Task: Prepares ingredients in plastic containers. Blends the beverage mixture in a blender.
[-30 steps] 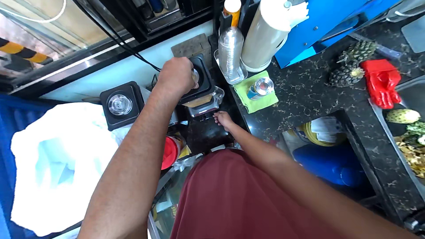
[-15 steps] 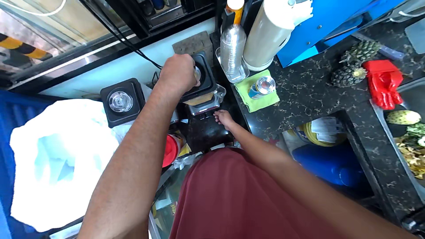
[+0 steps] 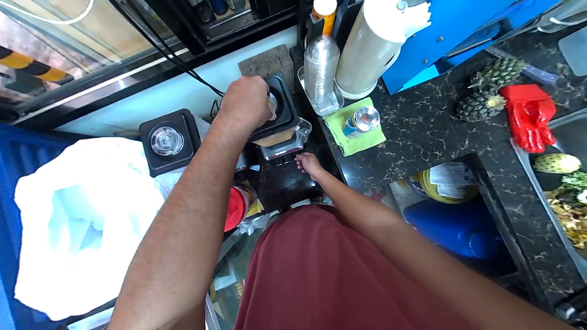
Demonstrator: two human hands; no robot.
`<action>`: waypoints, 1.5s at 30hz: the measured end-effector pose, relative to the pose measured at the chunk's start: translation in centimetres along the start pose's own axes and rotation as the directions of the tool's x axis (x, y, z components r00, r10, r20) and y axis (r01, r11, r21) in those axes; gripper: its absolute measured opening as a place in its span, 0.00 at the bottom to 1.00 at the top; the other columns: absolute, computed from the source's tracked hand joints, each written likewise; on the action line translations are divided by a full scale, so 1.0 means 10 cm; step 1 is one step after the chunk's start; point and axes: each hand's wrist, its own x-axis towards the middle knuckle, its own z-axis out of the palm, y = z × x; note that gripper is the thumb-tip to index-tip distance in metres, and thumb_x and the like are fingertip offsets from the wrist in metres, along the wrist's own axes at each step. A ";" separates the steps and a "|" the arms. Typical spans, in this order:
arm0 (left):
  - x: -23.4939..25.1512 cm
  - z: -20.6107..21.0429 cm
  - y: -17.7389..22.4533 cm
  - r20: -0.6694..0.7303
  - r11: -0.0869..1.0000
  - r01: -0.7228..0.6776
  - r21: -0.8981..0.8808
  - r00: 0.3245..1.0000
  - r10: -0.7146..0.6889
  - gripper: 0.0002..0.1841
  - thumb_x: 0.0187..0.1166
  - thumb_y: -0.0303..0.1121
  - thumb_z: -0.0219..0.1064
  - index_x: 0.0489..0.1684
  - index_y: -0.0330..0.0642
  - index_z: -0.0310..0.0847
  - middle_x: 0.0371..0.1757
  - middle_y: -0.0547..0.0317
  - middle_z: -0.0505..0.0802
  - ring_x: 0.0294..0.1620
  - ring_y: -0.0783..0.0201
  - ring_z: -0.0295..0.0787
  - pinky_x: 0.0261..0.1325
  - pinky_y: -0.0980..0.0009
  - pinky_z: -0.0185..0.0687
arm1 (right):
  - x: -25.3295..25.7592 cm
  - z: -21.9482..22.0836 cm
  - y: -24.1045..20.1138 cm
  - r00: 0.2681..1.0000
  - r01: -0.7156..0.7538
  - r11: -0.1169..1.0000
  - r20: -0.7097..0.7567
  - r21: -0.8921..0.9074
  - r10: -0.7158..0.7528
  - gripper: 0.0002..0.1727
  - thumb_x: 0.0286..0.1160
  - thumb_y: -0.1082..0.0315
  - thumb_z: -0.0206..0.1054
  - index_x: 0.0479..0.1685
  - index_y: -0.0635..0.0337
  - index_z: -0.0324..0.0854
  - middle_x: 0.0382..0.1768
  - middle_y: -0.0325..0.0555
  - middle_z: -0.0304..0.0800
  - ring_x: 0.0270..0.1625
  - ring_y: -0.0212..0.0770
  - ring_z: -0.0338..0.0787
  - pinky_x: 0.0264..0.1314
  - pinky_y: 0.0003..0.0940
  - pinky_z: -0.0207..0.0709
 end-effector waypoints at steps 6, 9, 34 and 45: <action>-0.02 -0.01 0.00 -0.007 1.000 -0.007 -0.007 1.000 0.007 0.25 0.65 0.39 0.82 0.63 0.44 0.87 0.54 0.40 0.92 0.58 0.37 0.89 0.58 0.33 0.81 | 0.00 -0.01 0.01 1.000 0.021 1.000 0.011 -0.009 -0.021 0.19 0.91 0.52 0.58 0.61 0.57 0.81 0.40 0.44 0.87 0.31 0.35 0.82 0.33 0.32 0.76; -0.02 0.00 0.00 -0.013 1.000 -0.014 -0.005 1.000 0.014 0.25 0.65 0.39 0.82 0.62 0.44 0.88 0.54 0.39 0.92 0.58 0.37 0.89 0.58 0.33 0.81 | -0.02 -0.02 0.00 1.000 0.020 1.000 0.017 -0.007 -0.020 0.19 0.91 0.52 0.58 0.61 0.57 0.81 0.39 0.44 0.87 0.31 0.35 0.82 0.33 0.32 0.76; -0.02 -0.01 0.00 -0.004 1.000 -0.003 0.003 1.000 0.003 0.25 0.65 0.41 0.82 0.63 0.45 0.87 0.55 0.41 0.92 0.58 0.38 0.89 0.58 0.34 0.82 | 0.02 0.00 0.00 1.000 0.013 1.000 0.005 -0.007 -0.013 0.18 0.91 0.52 0.58 0.60 0.57 0.81 0.39 0.43 0.87 0.30 0.34 0.82 0.31 0.30 0.74; -0.02 -0.02 0.01 0.008 1.000 0.008 0.000 1.000 -0.008 0.26 0.65 0.41 0.82 0.64 0.44 0.87 0.55 0.40 0.92 0.59 0.37 0.88 0.58 0.34 0.82 | -0.01 0.00 -0.01 1.000 0.006 1.000 -0.002 -0.015 -0.006 0.19 0.91 0.52 0.58 0.61 0.56 0.82 0.42 0.44 0.88 0.33 0.36 0.83 0.33 0.33 0.75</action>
